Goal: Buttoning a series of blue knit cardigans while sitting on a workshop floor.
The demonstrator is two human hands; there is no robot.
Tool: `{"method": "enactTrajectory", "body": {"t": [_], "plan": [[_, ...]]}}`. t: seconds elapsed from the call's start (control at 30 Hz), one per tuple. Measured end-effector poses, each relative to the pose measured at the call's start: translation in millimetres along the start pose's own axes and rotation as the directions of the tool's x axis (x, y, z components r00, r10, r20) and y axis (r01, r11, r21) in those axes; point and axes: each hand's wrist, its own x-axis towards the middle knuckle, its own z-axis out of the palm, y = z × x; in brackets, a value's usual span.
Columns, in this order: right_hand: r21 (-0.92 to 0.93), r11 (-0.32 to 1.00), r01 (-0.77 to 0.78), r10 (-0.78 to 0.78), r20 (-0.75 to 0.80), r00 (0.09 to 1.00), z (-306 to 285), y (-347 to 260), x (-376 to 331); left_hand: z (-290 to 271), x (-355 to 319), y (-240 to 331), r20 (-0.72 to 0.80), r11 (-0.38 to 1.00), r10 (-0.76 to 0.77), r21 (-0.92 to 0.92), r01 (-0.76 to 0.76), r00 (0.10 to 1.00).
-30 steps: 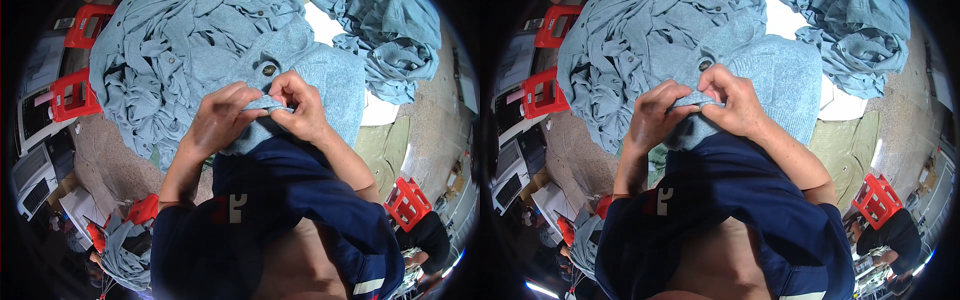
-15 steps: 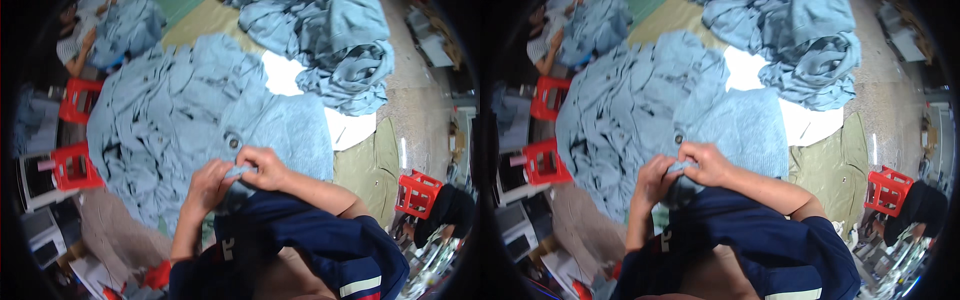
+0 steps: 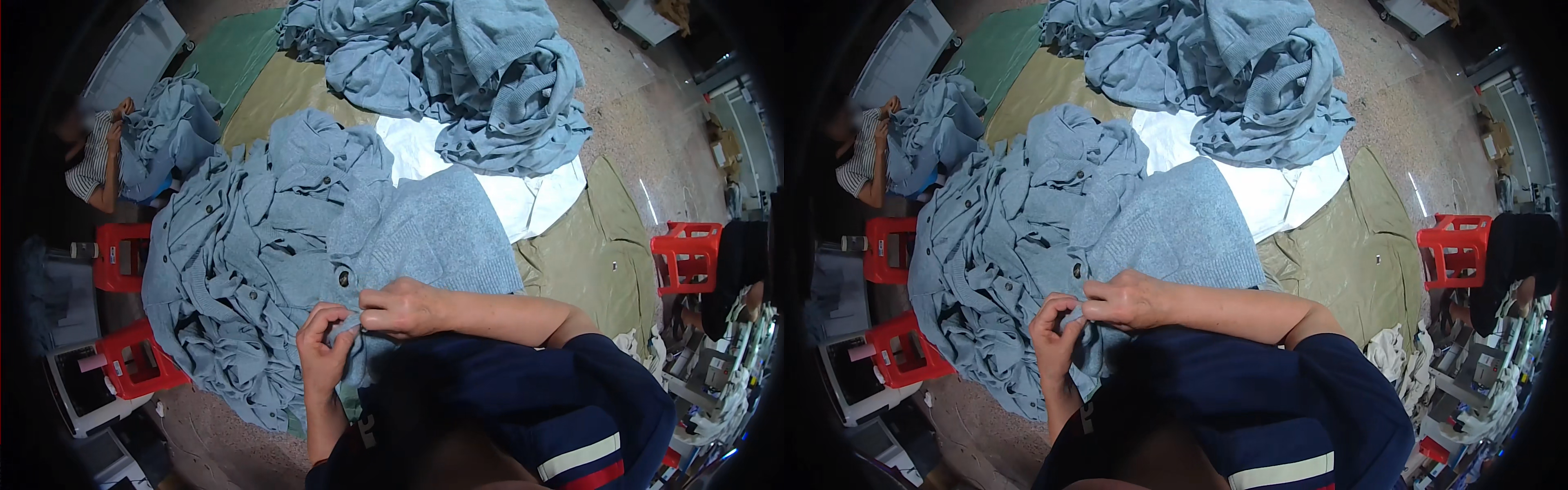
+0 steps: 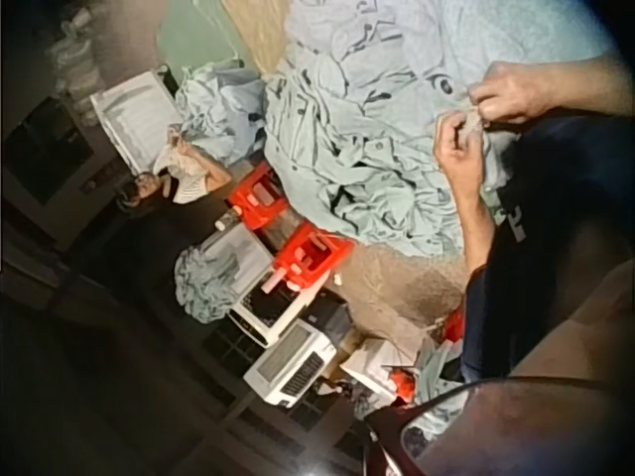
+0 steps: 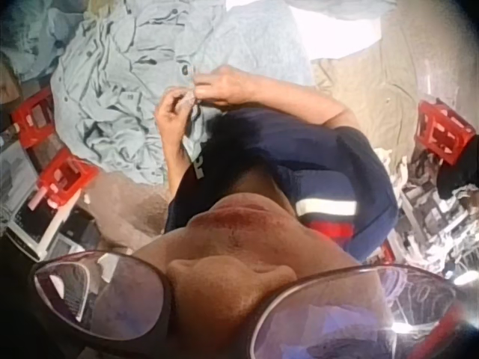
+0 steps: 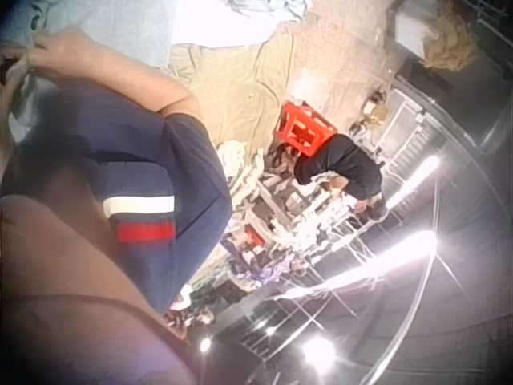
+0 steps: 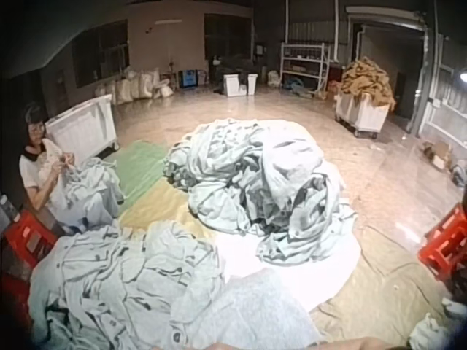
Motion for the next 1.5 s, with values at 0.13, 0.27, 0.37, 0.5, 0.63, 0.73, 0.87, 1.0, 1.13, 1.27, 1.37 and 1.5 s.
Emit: {"method": "enactTrajectory", "body": {"t": [0.13,0.27,0.37,0.5,0.63,0.73,0.87,1.0,1.13,1.27,1.37,1.5], "plan": [[0.093,0.993,-0.073,0.089,-0.173,0.981,12.5,-4.7,0.5,-1.8,-4.8,8.3,0.023,0.988,0.042,0.147,-0.045,0.999],[0.339,0.919,-0.199,0.272,-0.185,0.944,18.6,-4.2,-3.5,2.5,-4.5,27.0,0.103,0.930,0.091,0.348,-0.122,0.990],[0.370,0.841,-0.396,0.454,-0.084,0.887,15.1,-8.1,1.5,8.2,-8.4,21.7,0.075,0.863,0.176,0.468,-0.190,0.982],[0.293,0.918,-0.267,0.339,-0.234,0.911,15.1,-0.9,8.2,18.6,-11.9,8.5,-0.001,0.853,0.187,0.495,-0.162,0.982],[0.302,0.949,-0.090,0.139,-0.145,0.980,5.7,4.5,10.0,11.3,-12.3,-1.6,-0.076,0.995,-0.076,0.063,0.080,0.994],[0.294,0.955,-0.036,0.048,-0.033,0.998,2.1,4.4,8.5,3.3,-8.3,7.9,0.063,0.971,-0.218,-0.089,0.223,0.974],[0.316,0.949,-0.010,-0.017,0.084,0.996,-5.0,2.9,11.9,-0.5,-9.3,11.0,0.112,0.940,-0.296,-0.144,0.310,0.949],[0.294,0.941,-0.168,0.168,0.025,0.985,-4.1,7.5,0.3,1.8,-4.5,5.4,-0.035,0.952,-0.295,0.076,0.297,0.955],[0.282,0.939,-0.195,0.220,-0.058,0.974,-3.4,1.8,-3.6,-2.6,0.4,-1.1,-0.024,0.915,-0.402,0.018,0.403,0.915],[0.182,0.981,-0.062,0.083,-0.106,0.991,-10.8,0.1,-0.8,-4.3,-2.8,1.2,0.021,0.788,-0.507,-0.393,0.473,0.862],[0.061,0.998,-0.025,0.035,-0.173,0.984,-16.1,-6.6,5.6,-4.7,0.1,1.5,0.049,0.776,-0.464,-0.459,0.433,0.884],[-0.081,0.991,0.110,-0.128,-0.275,0.953,-12.2,-7.4,12.4,-3.3,2.6,8.0,0.020,0.833,-0.409,-0.401,0.382,0.912]]}}
